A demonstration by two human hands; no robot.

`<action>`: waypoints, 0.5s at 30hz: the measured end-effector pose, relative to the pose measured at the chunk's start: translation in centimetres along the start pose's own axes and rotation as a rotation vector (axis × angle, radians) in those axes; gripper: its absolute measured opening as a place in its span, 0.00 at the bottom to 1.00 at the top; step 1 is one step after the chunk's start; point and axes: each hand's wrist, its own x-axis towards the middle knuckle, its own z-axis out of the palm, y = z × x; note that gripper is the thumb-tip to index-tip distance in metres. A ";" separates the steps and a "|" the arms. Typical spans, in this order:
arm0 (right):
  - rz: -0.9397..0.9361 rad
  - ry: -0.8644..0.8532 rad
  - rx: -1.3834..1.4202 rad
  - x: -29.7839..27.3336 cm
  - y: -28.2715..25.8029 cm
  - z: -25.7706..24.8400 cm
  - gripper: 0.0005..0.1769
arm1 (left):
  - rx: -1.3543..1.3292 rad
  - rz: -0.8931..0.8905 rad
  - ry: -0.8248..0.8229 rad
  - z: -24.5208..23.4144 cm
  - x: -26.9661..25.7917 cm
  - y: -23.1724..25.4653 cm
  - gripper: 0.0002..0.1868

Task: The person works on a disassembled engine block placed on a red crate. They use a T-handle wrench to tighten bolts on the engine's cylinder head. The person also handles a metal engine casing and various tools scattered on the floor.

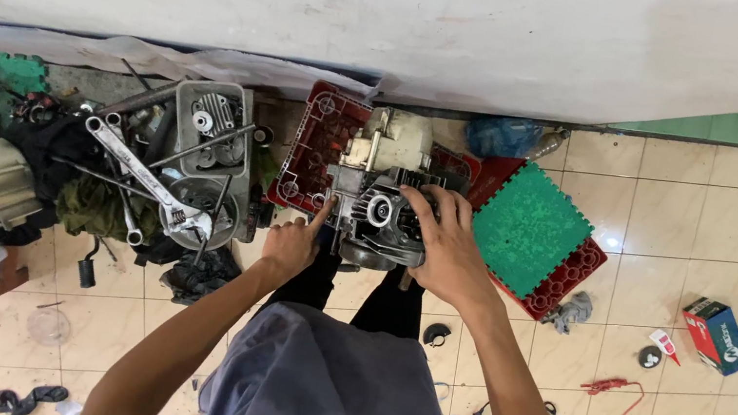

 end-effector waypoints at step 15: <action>-0.013 0.016 -0.001 -0.1 0.2 0.1 0.62 | -0.308 -0.170 0.222 8.4 -0.2 -6.5 0.19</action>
